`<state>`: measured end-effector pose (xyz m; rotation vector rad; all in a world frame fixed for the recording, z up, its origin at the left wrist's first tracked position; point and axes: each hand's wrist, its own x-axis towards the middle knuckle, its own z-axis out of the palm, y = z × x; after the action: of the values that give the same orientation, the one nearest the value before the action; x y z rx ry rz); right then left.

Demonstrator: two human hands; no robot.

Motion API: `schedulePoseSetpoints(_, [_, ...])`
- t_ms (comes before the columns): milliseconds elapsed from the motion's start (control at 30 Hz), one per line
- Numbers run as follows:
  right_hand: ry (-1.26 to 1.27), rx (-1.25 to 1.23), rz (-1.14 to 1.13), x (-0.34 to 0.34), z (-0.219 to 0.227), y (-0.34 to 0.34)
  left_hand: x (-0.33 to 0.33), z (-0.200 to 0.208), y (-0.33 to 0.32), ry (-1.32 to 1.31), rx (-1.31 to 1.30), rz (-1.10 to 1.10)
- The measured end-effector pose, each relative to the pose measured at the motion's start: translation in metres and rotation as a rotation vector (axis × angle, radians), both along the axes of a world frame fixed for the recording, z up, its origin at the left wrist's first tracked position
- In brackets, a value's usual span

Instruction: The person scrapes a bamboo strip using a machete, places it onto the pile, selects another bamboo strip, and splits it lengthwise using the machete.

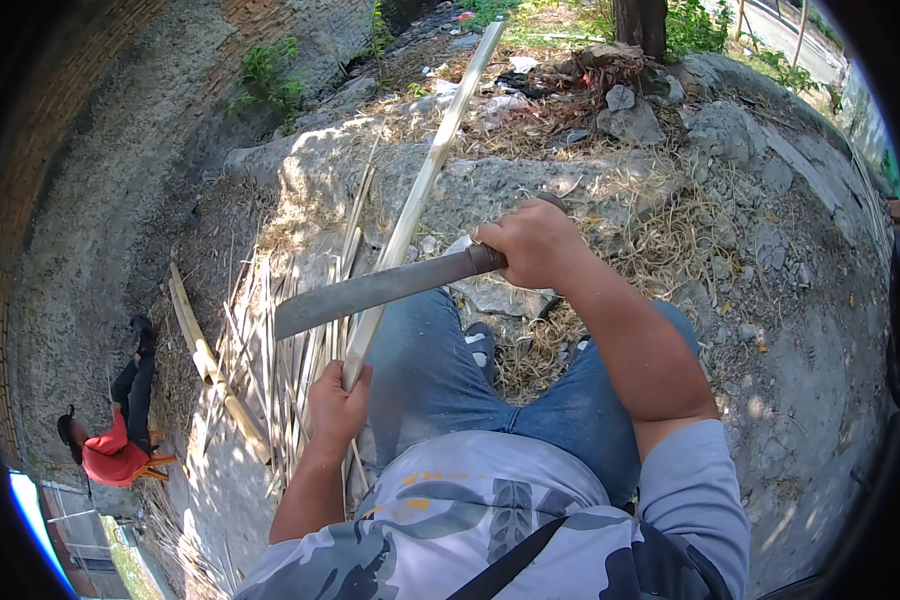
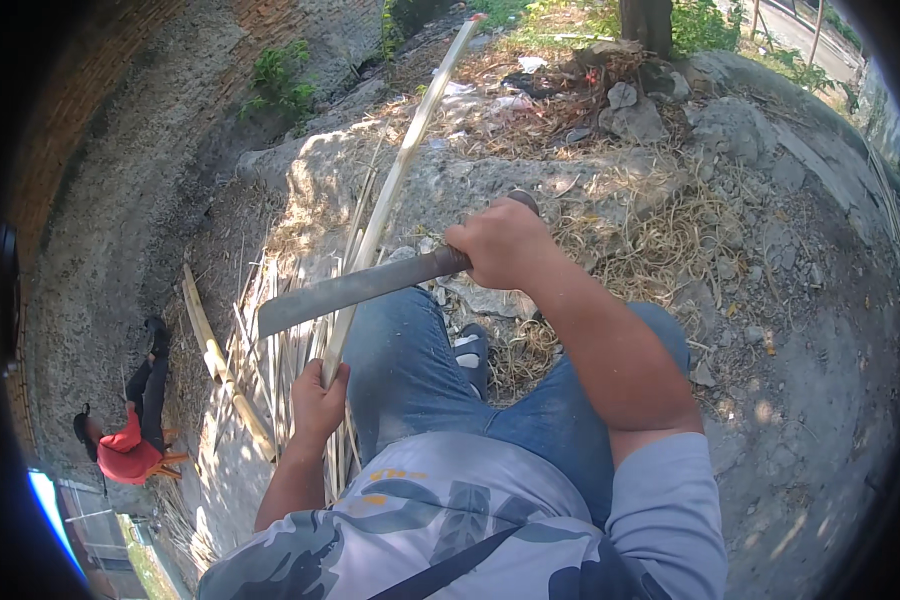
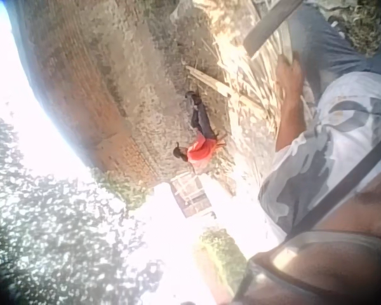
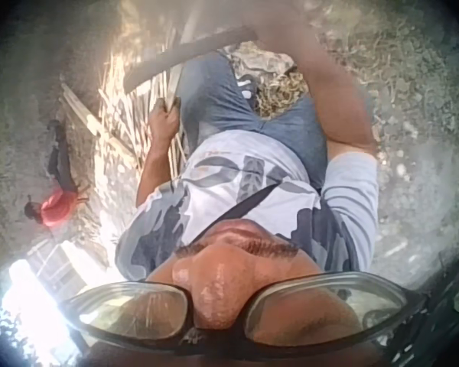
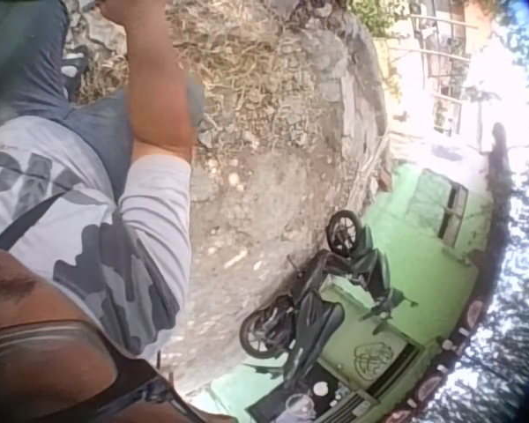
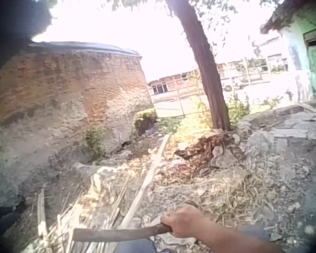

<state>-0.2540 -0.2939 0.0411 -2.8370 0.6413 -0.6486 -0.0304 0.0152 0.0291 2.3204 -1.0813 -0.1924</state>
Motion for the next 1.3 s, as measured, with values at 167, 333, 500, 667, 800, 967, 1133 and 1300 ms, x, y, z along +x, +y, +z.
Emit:
schedulePoseSetpoints(167, [0.048, -0.018, -0.076, -0.013, -0.002, -0.02, 0.004, 0.003, 0.013, -0.049, 0.038, -0.034])
schedulePoseSetpoints(333, [-0.13, 0.306, -0.354, -0.047, -0.017, -0.061, -0.002, 0.018, 0.022, -0.028, 0.107, -0.066])
schedulePoseSetpoints(500, [-0.042, 0.256, -0.376, -0.032, -0.016, -0.048, -0.002, 0.016, 0.02, 0.008, 0.134, -0.025])
schedulePoseSetpoints(667, [0.061, 0.117, -0.162, -0.011, -0.004, -0.016, -0.002, -0.001, 0.018, -0.096, 0.105, -0.063])
schedulePoseSetpoints(800, [0.103, -0.046, 0.053, -0.003, -0.001, -0.004, -0.004, 0.002, 0.021, -0.058, 0.13, -0.063])
schedulePoseSetpoints(967, [0.028, 0.098, -0.138, -0.028, -0.003, -0.032, -0.005, 0.016, 0.029, -0.03, 0.063, -0.06])
schedulePoseSetpoints(1133, [0.015, 0.048, -0.212, -0.028, -0.003, -0.029, 0.0, 0.013, 0.021, -0.082, 0.135, -0.058])
schedulePoseSetpoints(1300, [0.049, 0.065, -0.177, -0.02, 0.003, -0.02, -0.005, -0.003, 0.02, -0.078, 0.103, -0.063])
